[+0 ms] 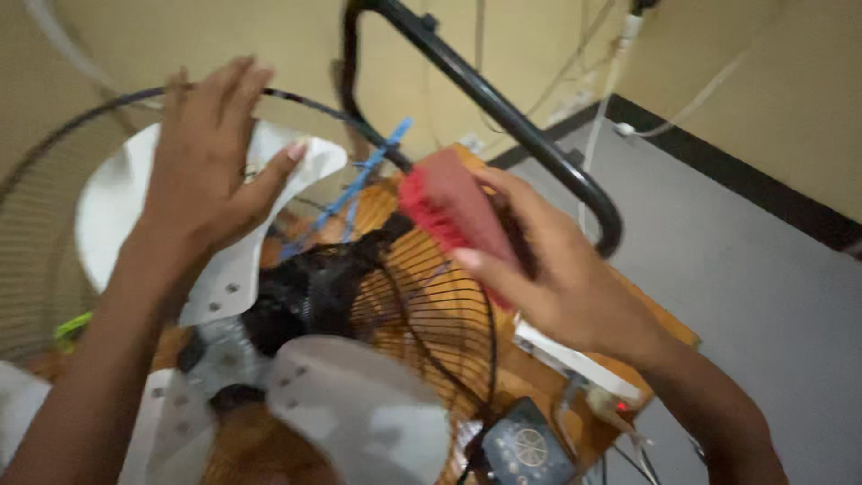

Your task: The person assembles a standing fan by attaching the fan blades to the motor, securing the front grill, and plugging the fan into a power strip.

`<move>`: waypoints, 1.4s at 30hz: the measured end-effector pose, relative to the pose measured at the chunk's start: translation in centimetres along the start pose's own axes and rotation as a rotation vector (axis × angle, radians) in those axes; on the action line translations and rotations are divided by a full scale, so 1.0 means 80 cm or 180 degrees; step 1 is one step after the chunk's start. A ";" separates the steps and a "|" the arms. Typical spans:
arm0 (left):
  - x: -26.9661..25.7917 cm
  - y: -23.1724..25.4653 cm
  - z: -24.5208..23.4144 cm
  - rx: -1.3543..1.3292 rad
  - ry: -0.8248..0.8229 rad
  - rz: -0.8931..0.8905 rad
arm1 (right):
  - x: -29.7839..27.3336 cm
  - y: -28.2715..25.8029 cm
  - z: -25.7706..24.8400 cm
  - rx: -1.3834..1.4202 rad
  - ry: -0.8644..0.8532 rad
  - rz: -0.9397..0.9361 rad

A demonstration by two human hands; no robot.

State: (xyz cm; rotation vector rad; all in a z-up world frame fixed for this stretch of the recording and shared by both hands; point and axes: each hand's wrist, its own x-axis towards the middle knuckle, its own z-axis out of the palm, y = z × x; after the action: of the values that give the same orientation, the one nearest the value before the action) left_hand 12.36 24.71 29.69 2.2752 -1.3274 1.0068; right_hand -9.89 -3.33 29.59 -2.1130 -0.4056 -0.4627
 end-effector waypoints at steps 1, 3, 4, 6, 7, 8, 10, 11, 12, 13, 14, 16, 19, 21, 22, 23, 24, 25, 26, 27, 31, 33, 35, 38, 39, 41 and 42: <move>-0.010 -0.008 -0.007 0.0019 -0.0066 -0.0050 | 0.014 -0.009 0.021 -0.0241 0.0026 -0.0143; -0.032 -0.025 -0.019 0.0060 -0.0192 -0.0163 | 0.046 -0.023 0.062 -0.0715 0.0092 -0.0443; -0.044 -0.035 -0.027 0.0036 -0.0144 -0.0215 | 0.063 -0.027 0.085 -0.0850 0.0126 -0.0792; -0.071 -0.049 -0.048 0.0005 -0.0030 -0.0337 | 0.097 -0.034 0.131 -0.1096 0.0195 -0.1519; -0.084 -0.056 -0.060 -0.0325 -0.0007 -0.0618 | 0.110 -0.039 0.151 -0.1258 0.0172 -0.1579; -0.095 -0.063 -0.071 -0.0657 0.0029 -0.0896 | 0.124 -0.044 0.170 -0.1420 0.0155 -0.1640; -0.113 -0.081 -0.086 -0.1311 0.0138 -0.1333 | 0.150 -0.051 0.201 -0.1578 0.0112 -0.1750; -0.122 -0.089 -0.090 -0.1641 0.0202 -0.1508 | 0.159 -0.053 0.212 -0.1572 0.0064 -0.1789; -0.132 -0.096 -0.092 -0.1974 0.0273 -0.1677 | 0.167 -0.056 0.222 -0.1567 0.0016 -0.1829; -0.144 -0.100 -0.092 -0.1777 0.0332 -0.1637 | 0.171 -0.060 0.232 -0.1630 0.0018 -0.1934; -0.155 -0.101 -0.091 -0.1579 0.0388 -0.1598 | 0.175 -0.064 0.242 -0.1693 0.0023 -0.2039; -0.175 -0.106 -0.088 -0.1208 0.0504 -0.1444 | 0.180 -0.070 0.258 -0.1739 0.0009 -0.2202; -0.199 -0.112 -0.090 -0.0916 0.0579 -0.1439 | 0.177 -0.080 0.281 -0.1733 -0.0051 -0.2282; -0.210 -0.114 -0.093 -0.1039 0.0545 -0.1893 | 0.173 -0.084 0.292 -0.1812 -0.0115 -0.2241; -0.215 -0.113 -0.096 -0.1017 0.0519 -0.1945 | 0.173 -0.085 0.293 -0.1885 0.0006 -0.2324; -0.221 -0.111 -0.098 -0.1006 0.0479 -0.1996 | 0.172 -0.085 0.292 -0.1959 0.0127 -0.2387; -0.225 -0.106 -0.101 -0.0997 0.0439 -0.2047 | 0.171 -0.086 0.289 -0.2031 0.0249 -0.2451; -0.229 -0.102 -0.106 -0.0738 0.0252 -0.2212 | 0.172 -0.086 0.282 -0.2130 0.0316 -0.2434; -0.234 -0.094 -0.111 -0.0478 0.0063 -0.2372 | 0.172 -0.085 0.271 -0.2229 0.0384 -0.2415; -0.240 -0.082 -0.115 -0.0220 -0.0121 -0.2528 | 0.172 -0.084 0.259 -0.2334 0.0450 -0.2398; -0.263 -0.019 -0.121 0.1163 -0.0484 -0.2302 | 0.174 -0.071 0.221 -0.1818 0.0490 -0.2144; -0.264 0.017 -0.119 0.2199 -0.0632 -0.1225 | 0.176 -0.064 0.204 -0.1747 0.0708 -0.2221; -0.245 0.050 -0.102 0.0126 -0.0087 -0.1587 | 0.174 -0.061 0.193 -0.1897 0.0640 -0.2293; -0.222 0.078 -0.079 -0.0827 0.0082 -0.1294 | 0.165 -0.058 0.189 -0.2190 0.0389 -0.2018; -0.218 0.082 -0.074 -0.0785 0.0044 -0.1083 | 0.163 -0.057 0.189 -0.2307 0.0275 -0.1872; -0.216 0.084 -0.067 -0.0626 -0.0083 -0.1208 | 0.154 -0.053 0.190 -0.2350 0.0496 -0.2151; -0.215 0.083 -0.066 -0.0547 -0.0149 -0.1265 | 0.152 -0.052 0.191 -0.2371 0.0611 -0.2289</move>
State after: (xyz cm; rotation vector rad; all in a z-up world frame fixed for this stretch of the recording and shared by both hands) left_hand -0.98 35.12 20.66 2.3123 -0.8845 0.6810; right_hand 1.53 13.02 30.33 -2.5379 -1.0050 -1.3936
